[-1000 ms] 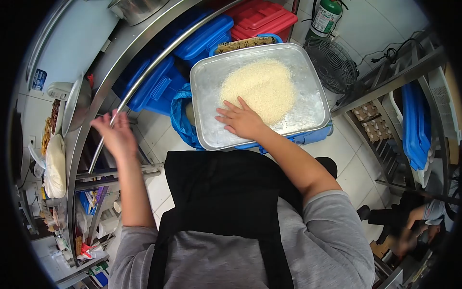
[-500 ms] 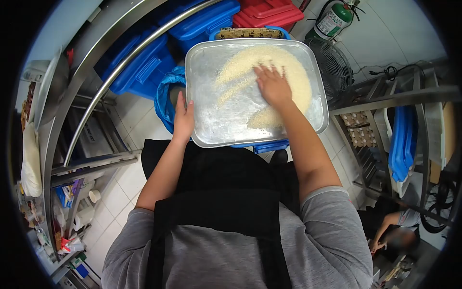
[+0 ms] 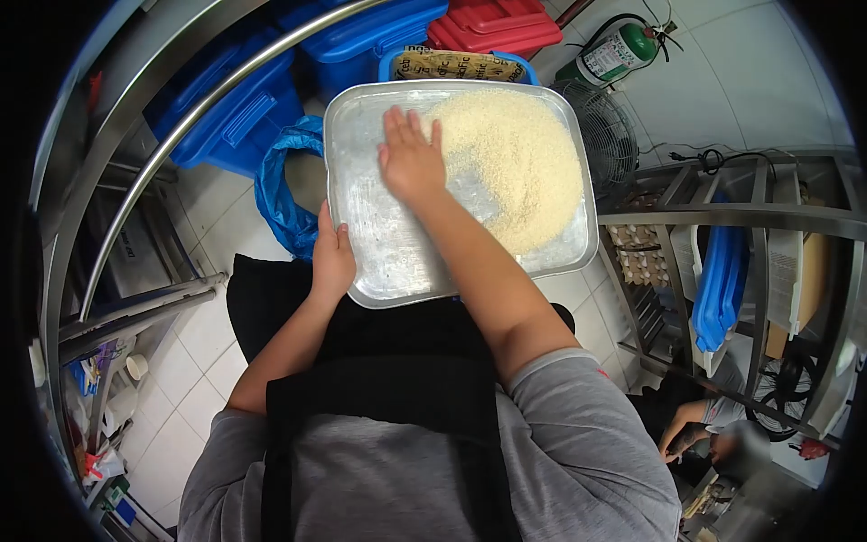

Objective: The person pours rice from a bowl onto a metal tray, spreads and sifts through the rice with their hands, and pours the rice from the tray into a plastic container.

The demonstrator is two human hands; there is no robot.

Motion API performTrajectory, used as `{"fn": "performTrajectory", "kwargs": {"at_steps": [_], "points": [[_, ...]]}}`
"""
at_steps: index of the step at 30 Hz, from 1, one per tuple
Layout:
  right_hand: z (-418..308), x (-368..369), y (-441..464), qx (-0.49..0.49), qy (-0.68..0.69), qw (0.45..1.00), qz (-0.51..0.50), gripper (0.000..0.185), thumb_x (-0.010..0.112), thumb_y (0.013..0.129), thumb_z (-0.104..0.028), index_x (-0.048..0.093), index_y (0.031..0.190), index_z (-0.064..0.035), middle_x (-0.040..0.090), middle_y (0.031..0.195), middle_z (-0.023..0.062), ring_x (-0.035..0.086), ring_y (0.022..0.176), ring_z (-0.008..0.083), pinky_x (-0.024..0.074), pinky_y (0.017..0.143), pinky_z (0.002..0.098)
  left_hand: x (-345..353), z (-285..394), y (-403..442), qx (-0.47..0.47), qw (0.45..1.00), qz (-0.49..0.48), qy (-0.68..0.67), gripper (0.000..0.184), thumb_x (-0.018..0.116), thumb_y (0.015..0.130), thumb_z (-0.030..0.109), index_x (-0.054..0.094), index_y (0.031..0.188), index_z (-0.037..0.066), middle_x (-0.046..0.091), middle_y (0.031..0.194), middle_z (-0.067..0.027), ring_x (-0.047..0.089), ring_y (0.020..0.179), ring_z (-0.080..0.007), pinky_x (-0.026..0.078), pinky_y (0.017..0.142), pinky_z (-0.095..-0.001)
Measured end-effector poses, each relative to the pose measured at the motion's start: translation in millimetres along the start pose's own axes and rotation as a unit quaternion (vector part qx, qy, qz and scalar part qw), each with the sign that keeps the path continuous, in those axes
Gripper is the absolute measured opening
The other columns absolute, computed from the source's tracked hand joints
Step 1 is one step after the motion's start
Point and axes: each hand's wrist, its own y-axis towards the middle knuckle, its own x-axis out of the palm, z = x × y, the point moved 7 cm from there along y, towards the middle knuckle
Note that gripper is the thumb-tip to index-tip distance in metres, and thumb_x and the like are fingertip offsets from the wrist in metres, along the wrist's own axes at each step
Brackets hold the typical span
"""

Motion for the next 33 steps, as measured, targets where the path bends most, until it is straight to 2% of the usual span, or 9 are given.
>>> {"fn": "performTrajectory", "kwargs": {"at_steps": [4, 6, 12, 15, 18, 20, 26, 31, 33], "points": [[55.6, -9.3, 0.2, 0.071, -0.038, 0.996, -0.031, 0.057, 0.029, 0.101, -0.034, 0.023, 0.153, -0.0125, 0.026, 0.158, 0.0051, 0.037, 0.14, 0.0239, 0.0124, 0.119, 0.0525, -1.1, 6.5, -1.0, 0.002, 1.0, 0.003, 0.002, 0.05, 0.038, 0.097, -0.001, 0.024, 0.146, -0.001, 0.057, 0.121, -0.0323, 0.058, 0.111, -0.0448, 0.046, 0.093, -0.0448], [76.5, -19.0, -7.6, 0.098, -0.049, 0.993, -0.052, 0.056, 0.029, 0.101, -0.035, 0.023, 0.153, -0.0139, 0.027, 0.158, 0.0049, 0.04, 0.137, 0.0244, 0.0147, 0.118, 0.053, 0.4, 5.6, -0.5, -0.042, 0.998, -0.029, -0.032, 0.05, 0.038, 0.098, 0.002, 0.024, 0.146, -0.003, 0.051, 0.13, -0.0296, 0.053, 0.121, -0.0398, 0.04, 0.101, -0.0396], [108.0, -32.1, -23.3, 0.137, -0.062, 0.986, -0.069, 0.056, 0.03, 0.101, -0.036, 0.024, 0.153, -0.0167, 0.032, 0.156, 0.0063, 0.047, 0.131, 0.0283, 0.0236, 0.115, 0.0548, 1.7, 3.9, 4.4, 0.006, 1.0, -0.004, 0.022, 0.052, 0.037, 0.097, 0.0, 0.022, 0.146, 0.0, 0.056, 0.121, -0.0324, 0.058, 0.111, -0.0445, 0.046, 0.093, -0.0443], [101.4, -19.5, -29.9, 0.221, -0.003, 0.969, -0.107, 0.057, 0.03, 0.101, -0.037, 0.023, 0.153, -0.0151, 0.028, 0.158, 0.007, 0.038, 0.138, 0.0296, 0.0186, 0.117, 0.0537, 2.6, 2.3, 4.6, -0.003, 0.999, -0.004, 0.049, 0.052, 0.038, 0.098, 0.002, 0.022, 0.147, 0.0, 0.057, 0.12, -0.033, 0.059, 0.109, -0.0449, 0.047, 0.091, -0.0447], [59.7, -10.4, -22.6, 0.117, -0.064, 0.991, -0.007, 0.057, 0.032, 0.101, -0.037, 0.025, 0.152, -0.0132, 0.027, 0.157, 0.0113, 0.028, 0.144, 0.0328, 0.0161, 0.117, 0.0561, 3.0, 2.7, 4.8, 0.001, 0.998, -0.002, 0.069, 0.052, 0.038, 0.098, 0.004, 0.021, 0.147, -0.001, 0.058, 0.118, -0.0334, 0.06, 0.106, -0.0455, 0.048, 0.089, -0.0452], [30.8, -4.3, -20.4, 0.08, -0.012, 0.996, -0.046, 0.059, 0.032, 0.101, -0.039, 0.023, 0.153, -0.0109, 0.021, 0.159, 0.0097, 0.016, 0.148, 0.0304, 0.0103, 0.118, 0.0548, 3.3, 0.2, 5.3, 0.003, 0.997, -0.005, 0.079, 0.052, 0.039, 0.098, 0.004, 0.021, 0.147, -0.001, 0.058, 0.118, -0.0334, 0.06, 0.106, -0.0457, 0.048, 0.089, -0.0454], [-29.1, 2.2, -44.4, -0.063, 0.069, 0.989, -0.111, 0.059, 0.035, 0.101, -0.039, 0.023, 0.153, -0.0144, 0.02, 0.16, 0.008, 0.015, 0.148, 0.0305, 0.0109, 0.118, 0.0561, 3.2, 5.0, 6.4, 0.006, 0.997, -0.013, 0.079, 0.052, 0.039, 0.098, 0.005, 0.022, 0.147, -0.001, 0.058, 0.12, -0.033, 0.059, 0.107, -0.0458, 0.047, 0.089, -0.0458], [65.1, -42.5, -46.9, 0.045, -0.085, 0.995, -0.01, 0.059, 0.033, 0.101, -0.04, 0.024, 0.153, -0.0139, 0.019, 0.161, 0.0061, 0.015, 0.148, 0.0292, 0.0073, 0.118, 0.0563, 2.7, 1.5, 5.4, 0.018, 0.996, -0.002, 0.085, 0.051, 0.039, 0.098, 0.005, 0.023, 0.146, 0.0, 0.058, 0.119, -0.0324, 0.059, 0.107, -0.0457, 0.047, 0.089, -0.0457], [98.7, -41.8, -56.3, 0.099, -0.097, 0.989, -0.045, 0.059, 0.03, 0.102, -0.039, 0.021, 0.154, -0.0134, 0.017, 0.161, 0.0054, 0.014, 0.149, 0.0282, 0.0063, 0.119, 0.055, 2.5, 4.7, 5.4, -0.003, 0.997, -0.009, 0.081, 0.051, 0.039, 0.098, 0.005, 0.023, 0.146, 0.0, 0.059, 0.118, -0.0323, 0.059, 0.107, -0.046, 0.047, 0.089, -0.0456]]}}
